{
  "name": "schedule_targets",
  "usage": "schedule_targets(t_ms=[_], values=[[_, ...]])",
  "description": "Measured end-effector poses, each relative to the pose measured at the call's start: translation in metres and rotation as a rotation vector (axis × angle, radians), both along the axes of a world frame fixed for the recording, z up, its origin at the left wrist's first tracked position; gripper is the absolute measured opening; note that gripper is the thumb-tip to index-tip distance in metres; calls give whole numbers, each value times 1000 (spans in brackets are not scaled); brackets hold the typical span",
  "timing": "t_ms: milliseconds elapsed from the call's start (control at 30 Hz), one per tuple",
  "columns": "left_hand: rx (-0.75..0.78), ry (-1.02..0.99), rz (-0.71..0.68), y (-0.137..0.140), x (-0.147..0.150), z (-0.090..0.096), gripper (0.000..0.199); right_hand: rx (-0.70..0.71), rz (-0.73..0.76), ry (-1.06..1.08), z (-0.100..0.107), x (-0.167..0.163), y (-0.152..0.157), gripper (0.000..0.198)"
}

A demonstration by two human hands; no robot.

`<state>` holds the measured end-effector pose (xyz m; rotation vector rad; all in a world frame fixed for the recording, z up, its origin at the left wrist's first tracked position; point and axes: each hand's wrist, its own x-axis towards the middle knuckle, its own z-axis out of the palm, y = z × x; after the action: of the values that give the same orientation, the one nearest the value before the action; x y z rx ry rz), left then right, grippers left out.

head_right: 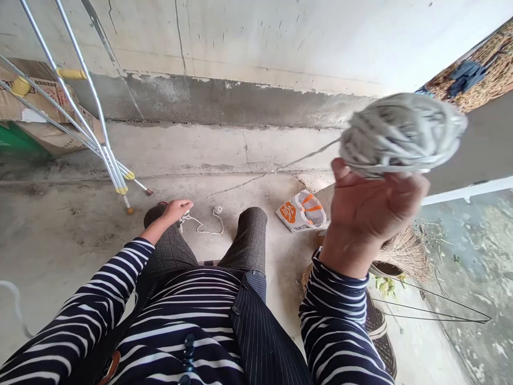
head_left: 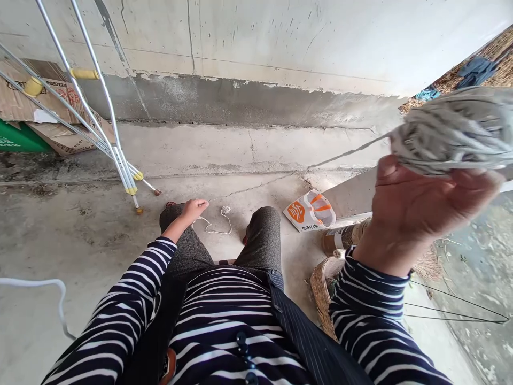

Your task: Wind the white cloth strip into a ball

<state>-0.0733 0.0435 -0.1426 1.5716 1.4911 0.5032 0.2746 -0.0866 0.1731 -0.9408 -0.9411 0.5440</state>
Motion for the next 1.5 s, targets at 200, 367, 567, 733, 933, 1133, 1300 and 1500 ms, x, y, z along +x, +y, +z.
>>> schedule_targets(t_ms=[200, 367, 567, 733, 933, 1133, 1300, 1500], values=[[166, -61, -15, 9, 40, 35, 25, -236, 444, 168, -30, -52, 24, 58], [353, -558, -117, -1, 73, 104, 43, -413, 685, 185, -57, -83, 42, 61], [422, -640, -56, -17, 93, 151, 38, -435, 789, 172, -62, -98, 52, 60], [366, -586, -176, -29, 78, 149, 48, -397, 731, 158, -63, -82, 57, 56], [206, -484, -216, -47, 47, 136, 44, -372, 513, 155, -51, -54, 58, 55], [131, -458, -297, -53, 36, 128, 42, -353, 406, 231, -32, -45, 59, 35], [91, -417, -344, -52, 22, 122, 44, -267, 311, 210, -19, -30, 64, 43], [72, -220, -323, -38, -2, 89, 43, -144, 289, 124, 3, -20, 65, 47]])
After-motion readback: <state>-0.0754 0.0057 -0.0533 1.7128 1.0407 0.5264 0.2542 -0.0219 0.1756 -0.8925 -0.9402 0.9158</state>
